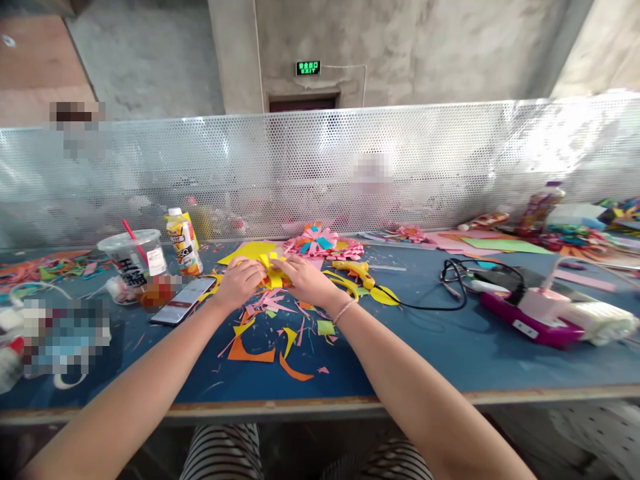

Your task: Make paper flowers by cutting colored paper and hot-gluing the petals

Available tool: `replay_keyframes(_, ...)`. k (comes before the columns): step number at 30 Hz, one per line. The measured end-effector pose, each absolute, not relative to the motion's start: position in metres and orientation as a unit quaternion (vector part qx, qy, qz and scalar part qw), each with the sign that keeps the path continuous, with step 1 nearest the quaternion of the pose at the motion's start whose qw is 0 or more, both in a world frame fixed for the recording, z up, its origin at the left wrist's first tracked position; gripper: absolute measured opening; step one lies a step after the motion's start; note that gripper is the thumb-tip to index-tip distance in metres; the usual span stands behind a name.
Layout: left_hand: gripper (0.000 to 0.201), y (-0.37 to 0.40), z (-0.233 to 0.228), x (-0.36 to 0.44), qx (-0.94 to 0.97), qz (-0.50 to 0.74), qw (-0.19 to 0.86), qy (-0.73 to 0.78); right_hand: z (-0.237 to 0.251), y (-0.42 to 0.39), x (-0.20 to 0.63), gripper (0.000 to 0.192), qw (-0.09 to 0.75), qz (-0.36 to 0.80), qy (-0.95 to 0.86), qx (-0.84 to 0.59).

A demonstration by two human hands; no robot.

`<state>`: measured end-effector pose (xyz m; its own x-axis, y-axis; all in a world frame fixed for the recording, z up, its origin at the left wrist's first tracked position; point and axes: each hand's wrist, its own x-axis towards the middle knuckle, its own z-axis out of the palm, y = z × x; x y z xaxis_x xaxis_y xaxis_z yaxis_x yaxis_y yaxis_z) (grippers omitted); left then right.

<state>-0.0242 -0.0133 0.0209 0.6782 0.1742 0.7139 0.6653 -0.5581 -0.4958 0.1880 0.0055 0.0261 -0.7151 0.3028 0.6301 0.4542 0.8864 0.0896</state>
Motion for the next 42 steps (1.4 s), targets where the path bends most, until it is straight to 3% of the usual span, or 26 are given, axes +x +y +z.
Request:
replay_keyframes(9,0.014,-0.015,0.020,-0.023,-0.834,-0.300,0.399,-0.235,0.032,0.001,0.188,0.055,0.288,-0.110,-0.925,-0.222)
replay_keyframes(13,0.011,-0.015,0.019,-0.021,-0.846,-0.307,0.346,-0.265,0.035,-0.002,0.190,0.058,0.298,-0.101,-0.922,-0.225)
replay_keyframes(18,0.011,-0.011,0.016,-0.015,-0.805,-0.434,0.164,-0.369,0.043,-0.007,0.195,0.062,0.353,-0.103,-0.902,-0.226)
replay_keyframes(21,0.018,-0.006,0.016,-0.011,-0.724,-0.549,-0.009,-0.418,0.044,-0.002,0.199,0.063,0.430,-0.079,-0.866,-0.242)
replay_keyframes(23,0.022,-0.003,0.017,-0.009,-0.673,-0.602,-0.155,-0.402,0.041,0.005,0.200,0.062,0.485,-0.022,-0.830,-0.273)
replay_keyframes(26,0.029,0.000,0.018,-0.008,-0.607,-0.642,-0.313,-0.348,0.033,0.017,0.199,0.059,0.519,0.163,-0.785,-0.298)
replay_keyframes(29,0.036,-0.001,0.019,-0.005,-0.559,-0.649,-0.392,-0.335,0.025,0.020,0.192,0.047,0.479,0.372,-0.745,-0.278)
replay_keyframes(31,0.039,-0.002,0.018,-0.004,-0.541,-0.640,-0.428,-0.338,0.021,0.018,0.187,0.039,0.458,0.445,-0.719,-0.275)
replay_keyframes(36,0.044,0.001,0.014,-0.005,-0.512,-0.625,-0.482,-0.339,0.018,0.015,0.181,0.032,0.485,0.450,-0.693,-0.285)
replay_keyframes(42,0.037,0.005,0.012,-0.009,-0.430,-0.624,-0.574,-0.309,0.014,0.022,0.182,0.028,0.502,0.442,-0.678,-0.304)
